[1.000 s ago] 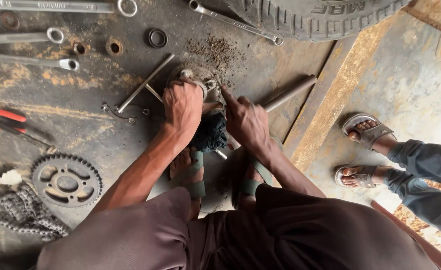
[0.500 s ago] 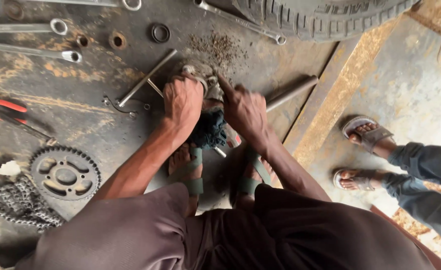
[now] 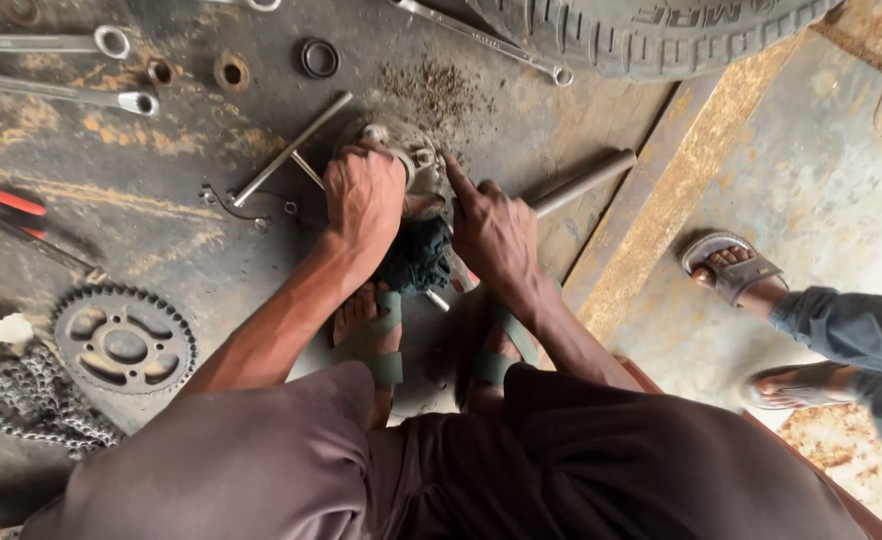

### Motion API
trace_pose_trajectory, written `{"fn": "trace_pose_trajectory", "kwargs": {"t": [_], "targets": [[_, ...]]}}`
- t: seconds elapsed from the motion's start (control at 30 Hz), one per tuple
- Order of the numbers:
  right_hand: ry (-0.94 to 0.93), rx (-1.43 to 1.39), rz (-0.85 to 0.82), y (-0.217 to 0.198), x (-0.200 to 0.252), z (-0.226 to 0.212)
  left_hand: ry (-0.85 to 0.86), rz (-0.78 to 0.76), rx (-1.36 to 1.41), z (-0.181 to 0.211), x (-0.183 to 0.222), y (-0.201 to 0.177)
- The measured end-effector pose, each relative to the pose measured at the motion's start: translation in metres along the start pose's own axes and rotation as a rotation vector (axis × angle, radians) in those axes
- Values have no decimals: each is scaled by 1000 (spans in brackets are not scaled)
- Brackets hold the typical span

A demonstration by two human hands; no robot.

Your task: Repairing and cleaning a motorcycle wheel hub and bearings.

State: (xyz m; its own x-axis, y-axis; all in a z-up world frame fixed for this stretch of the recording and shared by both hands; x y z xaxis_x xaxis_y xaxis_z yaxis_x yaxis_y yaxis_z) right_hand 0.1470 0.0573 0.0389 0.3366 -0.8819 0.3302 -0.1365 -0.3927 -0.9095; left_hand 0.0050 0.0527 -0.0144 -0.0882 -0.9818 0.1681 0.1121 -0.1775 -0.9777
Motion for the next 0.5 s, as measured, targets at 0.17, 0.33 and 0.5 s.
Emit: {"fn": "trace_pose_trajectory", "kwargs": {"t": [0.17, 0.33, 0.5], "targets": [[-15, 12, 29, 4, -6, 1, 16, -68, 35, 0, -8, -3], [-21, 4, 71, 2, 5, -2, 8, -42, -13, 2, -5, -3], [-66, 57, 40, 7, -2, -2, 19, -64, -15, -5, -6, 23]]}}
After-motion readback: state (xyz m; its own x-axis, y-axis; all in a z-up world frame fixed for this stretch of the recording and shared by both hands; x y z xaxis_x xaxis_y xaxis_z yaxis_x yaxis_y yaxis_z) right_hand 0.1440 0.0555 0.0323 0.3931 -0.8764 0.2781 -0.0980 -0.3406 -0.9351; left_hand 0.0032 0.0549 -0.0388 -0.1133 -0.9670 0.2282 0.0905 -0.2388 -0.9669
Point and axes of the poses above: each hand's wrist, its own x-axis away from the middle knuckle, its own y-axis out of the palm, z = x × y, the point moved 7 cm from there along -x, towards the middle knuckle, and after that the axes turned 9 degrees about x, right-handed, at the moved point
